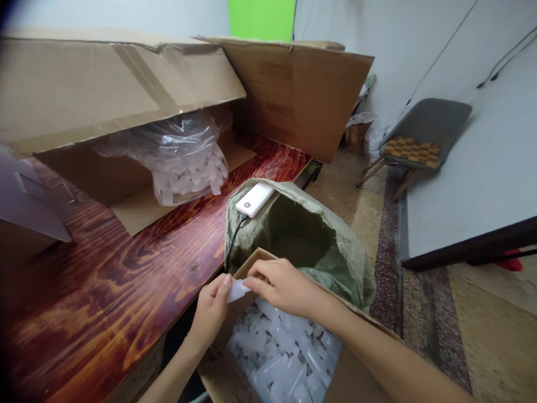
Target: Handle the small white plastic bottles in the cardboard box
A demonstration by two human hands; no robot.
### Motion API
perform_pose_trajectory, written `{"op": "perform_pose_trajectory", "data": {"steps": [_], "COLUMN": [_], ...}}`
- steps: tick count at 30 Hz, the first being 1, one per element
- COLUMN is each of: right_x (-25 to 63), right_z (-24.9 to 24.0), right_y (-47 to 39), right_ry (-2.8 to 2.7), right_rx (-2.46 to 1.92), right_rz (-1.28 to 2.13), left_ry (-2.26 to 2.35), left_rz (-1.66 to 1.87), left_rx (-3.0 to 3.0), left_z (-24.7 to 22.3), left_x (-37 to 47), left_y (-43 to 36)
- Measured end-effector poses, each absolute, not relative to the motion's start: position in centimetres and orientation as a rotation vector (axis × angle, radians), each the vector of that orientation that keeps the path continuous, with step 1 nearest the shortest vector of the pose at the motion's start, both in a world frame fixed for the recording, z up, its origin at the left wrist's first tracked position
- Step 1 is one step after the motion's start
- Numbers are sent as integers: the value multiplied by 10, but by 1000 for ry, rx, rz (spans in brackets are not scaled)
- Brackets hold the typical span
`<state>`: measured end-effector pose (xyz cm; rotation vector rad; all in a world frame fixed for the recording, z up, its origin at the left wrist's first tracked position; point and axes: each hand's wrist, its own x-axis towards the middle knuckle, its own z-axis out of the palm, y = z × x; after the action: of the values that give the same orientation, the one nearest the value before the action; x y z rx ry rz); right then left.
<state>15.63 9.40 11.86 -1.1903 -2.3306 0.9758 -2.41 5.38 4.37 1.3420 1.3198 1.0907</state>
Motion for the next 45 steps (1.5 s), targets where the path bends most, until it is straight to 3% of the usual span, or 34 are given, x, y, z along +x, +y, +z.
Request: {"op": "perform_pose_trajectory", "data": {"steps": [4,9,22,33,37,41,45], "right_x": [161,170,168,145,148,162,177], "right_z": [117,121,121,101,113,122,119], "right_y": [95,101,102,85,82,89,103], "right_ry": [-2335,-2579,-2761,-2376,-2393,-2289,-2172], "right_rx": [-1241,-880,-1018,-1378,-1409,-1613,-1789], "right_rz": [865,850,675,1177,916,389,22], "left_ry": [1327,1352,1347,1360,1395,1482,1416], "left_rz": [1082,1120,1098,1139,1304,1403,1085], "left_rx": [1365,1348,1424,1821,1859,1871,2045], "left_z": [45,43,45,46,38,31,38], "left_x": [-23,-25,-26,-22,-20,-18,-14], "left_y": [55,56,58,41,42,48,49]}}
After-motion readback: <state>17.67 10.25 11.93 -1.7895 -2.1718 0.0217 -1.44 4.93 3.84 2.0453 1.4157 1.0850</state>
